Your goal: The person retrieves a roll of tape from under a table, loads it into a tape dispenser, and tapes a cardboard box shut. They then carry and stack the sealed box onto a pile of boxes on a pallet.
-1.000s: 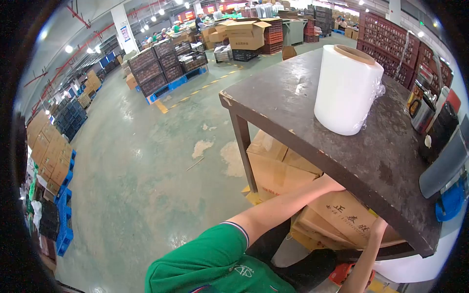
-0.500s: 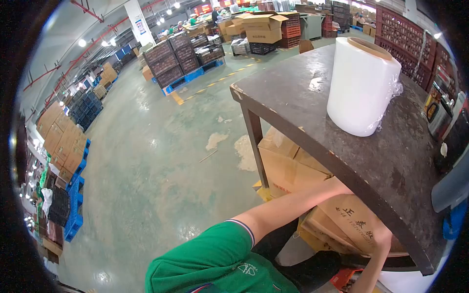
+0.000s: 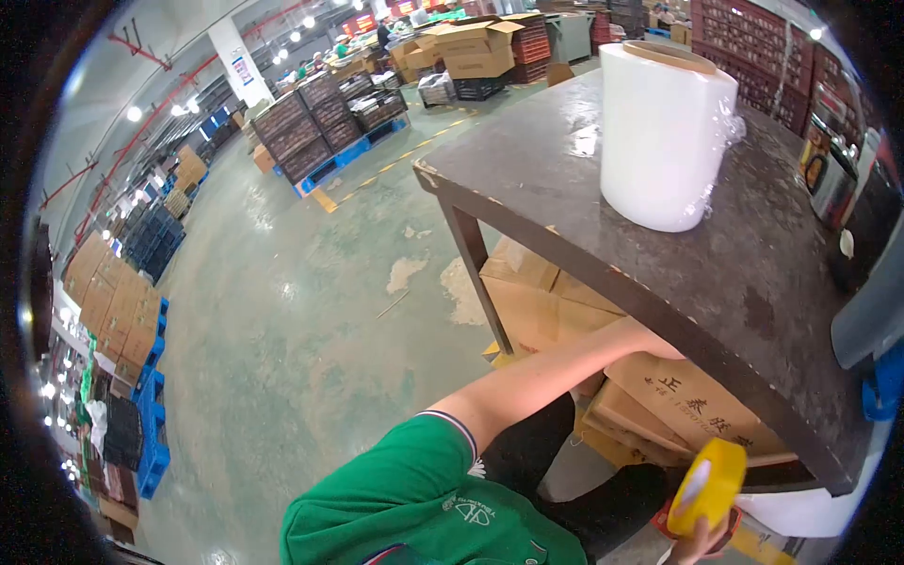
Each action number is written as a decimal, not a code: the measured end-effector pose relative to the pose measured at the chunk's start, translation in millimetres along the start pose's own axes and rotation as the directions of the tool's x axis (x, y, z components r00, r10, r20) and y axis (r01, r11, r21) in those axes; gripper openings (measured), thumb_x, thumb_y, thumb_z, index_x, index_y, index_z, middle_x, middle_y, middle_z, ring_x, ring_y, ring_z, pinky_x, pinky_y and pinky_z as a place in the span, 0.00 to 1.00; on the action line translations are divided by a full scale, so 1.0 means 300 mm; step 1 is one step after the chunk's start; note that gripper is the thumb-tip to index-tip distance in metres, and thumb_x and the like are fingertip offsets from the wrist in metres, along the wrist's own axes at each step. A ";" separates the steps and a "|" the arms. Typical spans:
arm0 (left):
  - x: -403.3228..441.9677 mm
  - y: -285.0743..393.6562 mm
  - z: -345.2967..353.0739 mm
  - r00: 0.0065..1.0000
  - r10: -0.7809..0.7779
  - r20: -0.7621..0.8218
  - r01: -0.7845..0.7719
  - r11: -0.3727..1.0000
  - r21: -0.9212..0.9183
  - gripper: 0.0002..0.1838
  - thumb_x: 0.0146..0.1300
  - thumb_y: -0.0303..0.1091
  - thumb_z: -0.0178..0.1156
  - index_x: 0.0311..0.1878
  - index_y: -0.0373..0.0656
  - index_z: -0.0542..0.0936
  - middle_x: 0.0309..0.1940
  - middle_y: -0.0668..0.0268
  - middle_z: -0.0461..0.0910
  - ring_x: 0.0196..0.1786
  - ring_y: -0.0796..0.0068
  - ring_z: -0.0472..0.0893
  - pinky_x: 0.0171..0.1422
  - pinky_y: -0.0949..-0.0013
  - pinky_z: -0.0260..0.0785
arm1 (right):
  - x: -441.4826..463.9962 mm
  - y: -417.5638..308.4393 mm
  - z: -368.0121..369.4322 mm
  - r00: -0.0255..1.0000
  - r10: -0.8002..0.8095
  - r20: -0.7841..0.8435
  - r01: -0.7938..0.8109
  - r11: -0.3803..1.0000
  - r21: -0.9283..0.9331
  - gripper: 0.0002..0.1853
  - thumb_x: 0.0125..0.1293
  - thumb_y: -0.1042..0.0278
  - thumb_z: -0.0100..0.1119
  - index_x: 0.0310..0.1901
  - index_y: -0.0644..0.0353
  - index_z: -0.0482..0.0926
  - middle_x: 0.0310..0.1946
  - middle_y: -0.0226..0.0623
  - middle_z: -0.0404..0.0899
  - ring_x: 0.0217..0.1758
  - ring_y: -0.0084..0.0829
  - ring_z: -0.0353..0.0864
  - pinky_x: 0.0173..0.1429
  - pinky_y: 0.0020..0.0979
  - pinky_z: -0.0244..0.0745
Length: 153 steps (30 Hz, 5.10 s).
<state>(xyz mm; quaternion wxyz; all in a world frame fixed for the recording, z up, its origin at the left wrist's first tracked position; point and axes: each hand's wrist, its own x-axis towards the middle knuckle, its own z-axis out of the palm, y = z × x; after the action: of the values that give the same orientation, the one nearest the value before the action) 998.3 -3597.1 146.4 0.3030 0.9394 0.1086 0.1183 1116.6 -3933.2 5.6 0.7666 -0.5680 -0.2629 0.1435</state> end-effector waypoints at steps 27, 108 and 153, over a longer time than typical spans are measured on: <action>0.044 0.026 0.004 0.981 -0.116 0.158 0.111 0.993 0.038 0.27 0.63 0.53 0.47 0.57 0.46 0.74 0.57 0.56 0.72 0.59 0.55 0.71 0.62 0.57 0.61 | 0.222 -0.262 0.147 0.974 0.141 0.177 -0.027 0.850 -0.527 0.30 0.59 0.71 0.55 0.63 0.71 0.61 0.45 0.41 0.75 0.44 0.27 0.72 0.47 0.27 0.69; -0.932 0.769 -0.907 0.691 -0.708 -0.149 0.100 0.297 -0.950 0.27 0.64 0.40 0.56 0.63 0.40 0.63 0.59 0.64 0.65 0.63 0.70 0.64 0.67 0.68 0.54 | 0.052 -1.297 1.175 0.015 0.374 0.927 -0.888 0.431 -0.159 0.31 0.59 0.45 0.53 0.50 0.70 0.72 0.40 0.44 0.79 0.40 0.32 0.80 0.45 0.29 0.74; -1.646 -0.419 -2.654 0.006 -0.416 -0.909 0.161 0.898 -0.410 0.30 0.67 0.44 0.50 0.65 0.33 0.60 0.61 0.54 0.66 0.65 0.62 0.65 0.67 0.62 0.57 | 0.041 -1.123 3.926 -0.047 -0.051 0.998 -0.999 0.007 -0.047 0.22 0.65 0.52 0.35 0.25 0.59 0.73 0.13 0.34 0.67 0.20 0.32 0.65 0.44 0.33 0.66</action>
<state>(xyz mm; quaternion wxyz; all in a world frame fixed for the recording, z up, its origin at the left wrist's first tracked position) 284.0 -3200.7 622.1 0.2530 0.5297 0.4622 0.6647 433.6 -3095.6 582.4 0.4393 0.0568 -0.1740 0.8795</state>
